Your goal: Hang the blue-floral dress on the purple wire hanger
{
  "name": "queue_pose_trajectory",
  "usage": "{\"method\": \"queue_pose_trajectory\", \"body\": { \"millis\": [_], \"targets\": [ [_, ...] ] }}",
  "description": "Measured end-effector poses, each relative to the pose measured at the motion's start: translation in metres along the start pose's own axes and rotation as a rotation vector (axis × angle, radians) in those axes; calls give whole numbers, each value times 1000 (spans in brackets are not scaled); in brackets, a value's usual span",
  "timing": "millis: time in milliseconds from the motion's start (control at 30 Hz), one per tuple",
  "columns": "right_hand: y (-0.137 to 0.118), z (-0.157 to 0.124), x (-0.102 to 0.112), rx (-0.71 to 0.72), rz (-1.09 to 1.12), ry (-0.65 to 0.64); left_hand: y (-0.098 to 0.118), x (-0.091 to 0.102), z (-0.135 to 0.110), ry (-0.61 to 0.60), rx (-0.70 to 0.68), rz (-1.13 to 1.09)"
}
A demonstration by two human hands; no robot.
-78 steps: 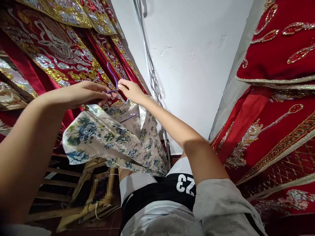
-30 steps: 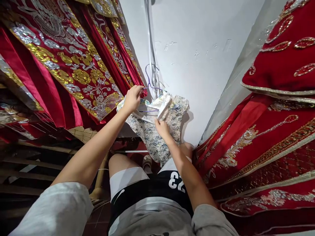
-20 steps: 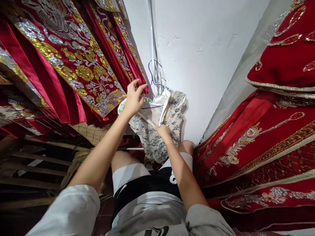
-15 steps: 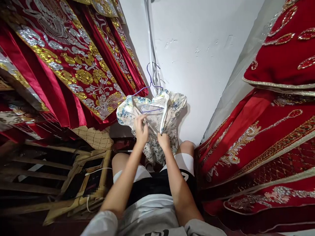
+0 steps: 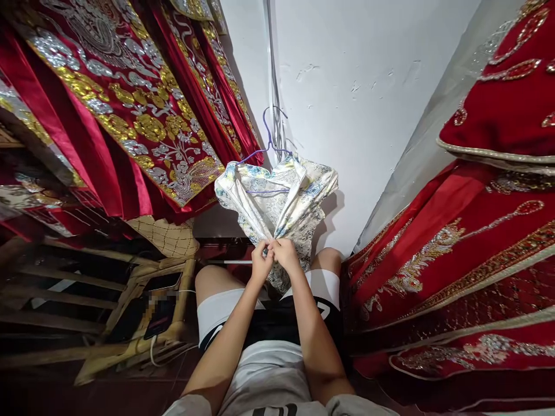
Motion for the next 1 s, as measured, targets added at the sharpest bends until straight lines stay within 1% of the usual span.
{"method": "queue_pose_trajectory", "body": {
  "millis": [33, 100, 200, 267, 333, 400, 467, 500, 533, 567, 600, 633, 667, 700, 733, 800, 833, 900, 933, 967, 1000],
  "targets": [
    [-10, 2, 5, -1, 55, 17, 3, -3, -3, -16, -23, -3],
    [-42, 13, 19, 44, 137, 65, 7, -9, -7, -39, -43, -1],
    [-112, 47, 38, 191, 154, 129, 8, -16, -9, -60, -17, 16],
    [-158, 72, 38, 255, 154, 116, 6, -22, -9, -85, 12, 11],
    [-191, 90, 41, 275, 159, 160, 2, -27, -8, -130, 44, -7],
    [-209, 96, 39, 302, 157, 179, -4, -30, -7, -183, 91, -23],
    [-213, 91, 33, 335, 152, 147, -5, -27, 0, -213, 144, -28],
    [-211, 85, 30, 352, 150, 121, 1, -22, 7, -212, 152, -42],
    [-207, 79, 27, 371, 148, 101, 13, -14, 17, -199, 136, -71],
    [-203, 73, 25, 392, 143, 88, 30, -3, 29, -167, 97, -113],
    [-200, 67, 25, 420, 131, 86, 54, 10, 43, -128, 29, -172],
    [-200, 61, 26, 453, 111, 89, 81, 27, 57, -65, -58, -223],
    [-201, 56, 26, 490, 84, 87, 110, 43, 71, 4, -149, -232],
    [-204, 53, 25, 526, 56, 79, 140, 54, 83, 36, -244, -200],
    [-209, 51, 24, 559, 34, 70, 167, 59, 94, 36, -329, -136],
    [-215, 51, 24, 602, 18, 56, 213, 57, 109, -9, -477, 25],
    [-216, 53, 25, 611, 17, 63, 228, 55, 113, -26, -531, 93],
    [-207, 59, 29, 597, 1, 98, 247, 53, 116, -21, -599, 178],
    [-197, 62, 31, 570, -21, 118, 250, 57, 118, 14, -608, 184],
    [-183, 64, 32, 530, -46, 131, 250, 66, 122, 68, -600, 166],
    [-166, 65, 32, 478, -69, 138, 246, 80, 127, 138, -578, 128]
  ]
}}
Point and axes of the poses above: each hand's wrist, its own z-axis towards the middle knuckle, its own x-axis out of the back of the hand, y = z × x, the point moved 10 cm from there along z, towards the middle knuckle, and after that the axes turned 12 degrees about x, right-handed, at the moved point
